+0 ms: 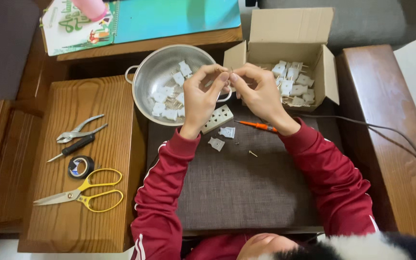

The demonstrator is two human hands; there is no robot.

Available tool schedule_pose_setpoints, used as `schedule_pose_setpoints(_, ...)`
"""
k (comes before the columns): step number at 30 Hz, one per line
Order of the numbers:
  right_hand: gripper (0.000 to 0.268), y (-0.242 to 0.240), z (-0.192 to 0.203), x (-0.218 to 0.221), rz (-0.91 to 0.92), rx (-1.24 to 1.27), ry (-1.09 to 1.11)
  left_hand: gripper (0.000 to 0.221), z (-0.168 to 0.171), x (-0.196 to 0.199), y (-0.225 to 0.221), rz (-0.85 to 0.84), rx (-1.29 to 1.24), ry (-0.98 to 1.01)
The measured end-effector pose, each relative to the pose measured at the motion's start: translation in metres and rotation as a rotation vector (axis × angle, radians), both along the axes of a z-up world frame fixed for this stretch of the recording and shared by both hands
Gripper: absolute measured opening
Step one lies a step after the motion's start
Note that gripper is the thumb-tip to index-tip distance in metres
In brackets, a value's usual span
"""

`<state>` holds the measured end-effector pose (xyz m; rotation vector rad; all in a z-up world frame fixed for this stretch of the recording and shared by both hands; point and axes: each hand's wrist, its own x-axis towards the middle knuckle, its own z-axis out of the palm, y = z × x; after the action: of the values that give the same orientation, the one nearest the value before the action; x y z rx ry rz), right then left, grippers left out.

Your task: The person assembles electrical plugs by hand, inserting metal components and wires into plastic housings and securing them with a screwdriver.

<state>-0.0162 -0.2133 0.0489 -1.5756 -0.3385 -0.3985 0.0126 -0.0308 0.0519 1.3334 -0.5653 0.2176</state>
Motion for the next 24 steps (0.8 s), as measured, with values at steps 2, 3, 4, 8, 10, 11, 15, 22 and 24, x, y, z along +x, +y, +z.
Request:
schedule_pose_setpoints(2, 0.017, -0.002, -0.006, 0.001, 0.003, -0.002, 0.004, 0.014, -0.002, 0.0, 0.0, -0.002, -0.008, 0.005)
schedule_pose_setpoints(3, 0.017, -0.003, -0.009, 0.002, 0.005, -0.005, 0.003, 0.014, -0.002, 0.0, 0.0, -0.003, -0.017, 0.005)
schedule_pose_setpoints(4, 0.017, -0.003, -0.01, 0.002, 0.008, -0.007, 0.0, 0.014, -0.003, 0.001, 0.0, 0.0, -0.019, 0.002)
schedule_pose_setpoints(8, 0.017, -0.002, -0.011, 0.004, 0.003, 0.002, 0.01, 0.014, -0.003, 0.002, -0.001, -0.005, -0.005, 0.003)
schedule_pose_setpoints(10, 0.017, -0.001, -0.013, 0.004, 0.005, 0.01, 0.013, 0.015, -0.007, 0.004, -0.001, -0.005, 0.001, 0.009)
schedule_pose_setpoints(11, 0.017, -0.001, -0.014, 0.003, 0.005, 0.016, 0.008, 0.015, -0.009, 0.005, -0.001, -0.009, -0.006, 0.012)
schedule_pose_setpoints(15, 0.017, -0.001, -0.013, 0.002, -0.005, -0.001, -0.003, 0.017, -0.009, 0.004, -0.001, -0.009, -0.016, 0.014)
schedule_pose_setpoints(22, 0.018, 0.001, -0.007, -0.001, -0.025, -0.001, 0.026, 0.015, -0.004, 0.003, -0.002, -0.013, -0.032, 0.024)
schedule_pose_setpoints(24, 0.018, 0.002, -0.009, -0.001, -0.024, 0.0, 0.03, 0.015, -0.003, 0.001, -0.001, -0.018, -0.012, 0.02)
